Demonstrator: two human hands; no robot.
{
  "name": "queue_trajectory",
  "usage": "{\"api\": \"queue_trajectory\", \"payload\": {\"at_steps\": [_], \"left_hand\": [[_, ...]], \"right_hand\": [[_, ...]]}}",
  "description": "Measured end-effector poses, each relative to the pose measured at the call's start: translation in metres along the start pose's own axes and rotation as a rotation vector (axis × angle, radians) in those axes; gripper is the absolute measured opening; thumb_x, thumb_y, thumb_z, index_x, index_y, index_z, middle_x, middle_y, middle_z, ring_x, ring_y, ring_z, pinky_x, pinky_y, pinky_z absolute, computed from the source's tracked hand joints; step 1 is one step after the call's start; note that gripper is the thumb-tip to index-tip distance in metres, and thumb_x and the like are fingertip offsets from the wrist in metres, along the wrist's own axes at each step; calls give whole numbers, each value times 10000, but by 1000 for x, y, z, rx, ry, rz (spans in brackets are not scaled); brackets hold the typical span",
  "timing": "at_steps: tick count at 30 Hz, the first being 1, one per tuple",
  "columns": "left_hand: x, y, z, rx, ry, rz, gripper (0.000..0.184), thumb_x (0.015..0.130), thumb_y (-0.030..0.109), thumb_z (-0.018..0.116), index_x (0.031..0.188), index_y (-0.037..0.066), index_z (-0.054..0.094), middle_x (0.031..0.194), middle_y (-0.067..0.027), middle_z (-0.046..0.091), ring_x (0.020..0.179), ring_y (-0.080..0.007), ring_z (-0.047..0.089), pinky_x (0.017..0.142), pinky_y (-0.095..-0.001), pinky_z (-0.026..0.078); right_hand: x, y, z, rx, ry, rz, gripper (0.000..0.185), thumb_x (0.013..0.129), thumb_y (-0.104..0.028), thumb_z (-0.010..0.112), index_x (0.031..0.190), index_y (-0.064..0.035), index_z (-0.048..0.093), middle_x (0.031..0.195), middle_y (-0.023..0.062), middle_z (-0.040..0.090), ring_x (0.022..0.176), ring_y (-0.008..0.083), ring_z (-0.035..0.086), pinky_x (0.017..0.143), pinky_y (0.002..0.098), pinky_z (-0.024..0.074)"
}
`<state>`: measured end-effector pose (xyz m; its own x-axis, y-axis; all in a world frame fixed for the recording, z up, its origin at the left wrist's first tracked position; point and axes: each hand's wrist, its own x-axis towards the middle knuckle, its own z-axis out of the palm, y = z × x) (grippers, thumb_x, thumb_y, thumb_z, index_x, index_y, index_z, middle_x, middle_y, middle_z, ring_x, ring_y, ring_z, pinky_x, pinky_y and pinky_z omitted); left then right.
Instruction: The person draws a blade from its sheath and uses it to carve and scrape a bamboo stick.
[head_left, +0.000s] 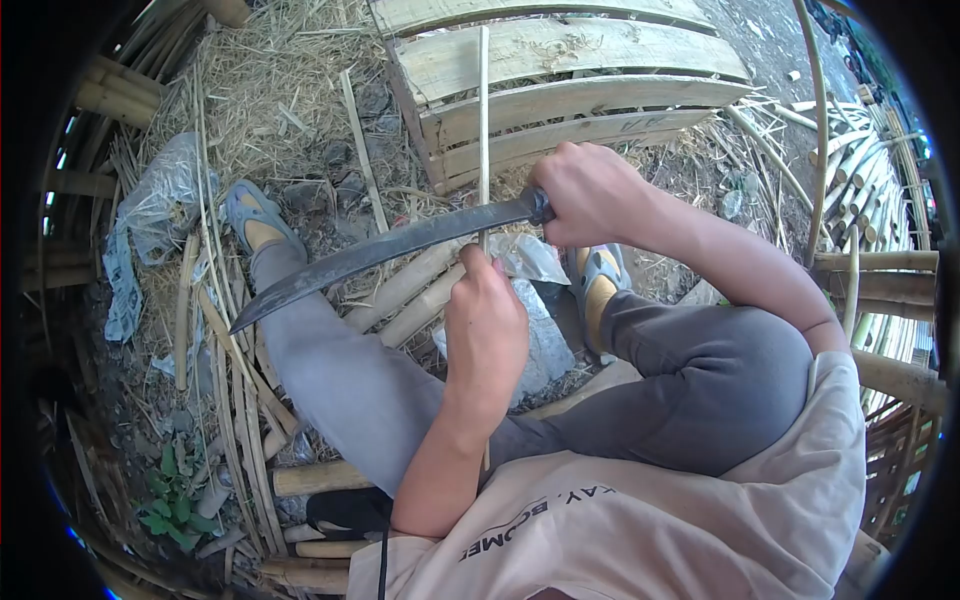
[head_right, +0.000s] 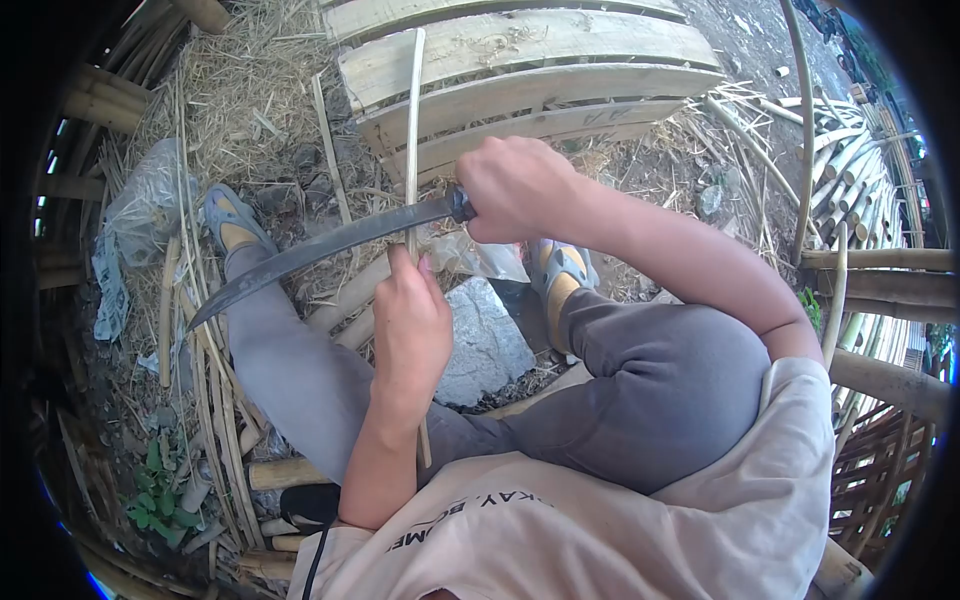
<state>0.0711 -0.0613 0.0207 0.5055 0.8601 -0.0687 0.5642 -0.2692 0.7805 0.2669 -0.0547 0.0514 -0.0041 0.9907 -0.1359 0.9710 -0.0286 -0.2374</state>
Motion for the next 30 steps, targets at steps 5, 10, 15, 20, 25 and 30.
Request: {"api": "queue_trajectory", "payload": {"at_steps": [5,10,15,20,25,30], "left_hand": [[-3,-2,-7,-14,-7,9,156,1024,83,454,1016,-71,478,658,-298,597,653,-498,622,543,-549,426],[-4,1,-15,26,-2,17,171,1029,102,457,978,-59,482,651,-295,593,643,-490,622,537,-547,422],[-2,1,-16,-14,-14,-12,181,1031,116,457,987,-56,493,661,-302,594,659,-494,623,540,-547,425],[-1,1,-14,-22,-13,-34,184,1030,109,457,991,-66,499,666,-302,597,663,-492,626,540,-542,429],[0,0,-14,-30,-26,-23,178,1025,92,460,1001,-80,497,670,-300,600,664,-489,632,537,-534,431],[-3,1,-10,-3,-3,-12,165,1020,79,463,1013,-83,491,673,-304,599,663,-493,629,540,-536,433]], "right_hand": [[5,8,-2,-25,79,78,281,575,-99,646,817,16,731,686,252,647,719,420,669,708,473,554],[11,48,0,-6,181,182,286,571,-76,626,817,38,716,682,250,645,716,423,665,723,473,551],[18,45,-17,-42,156,166,270,557,-64,607,788,40,698,681,255,641,713,425,660,707,470,546],[16,49,-14,-9,142,55,215,599,-61,591,767,16,699,653,230,631,689,431,645,688,484,534],[4,18,-14,10,56,-5,179,624,-62,589,747,-9,707,651,236,625,690,433,638,677,491,532],[7,-1,-21,-74,-25,-43,174,586,-91,639,719,11,690,670,235,643,703,419,665,677,476,558]]}}
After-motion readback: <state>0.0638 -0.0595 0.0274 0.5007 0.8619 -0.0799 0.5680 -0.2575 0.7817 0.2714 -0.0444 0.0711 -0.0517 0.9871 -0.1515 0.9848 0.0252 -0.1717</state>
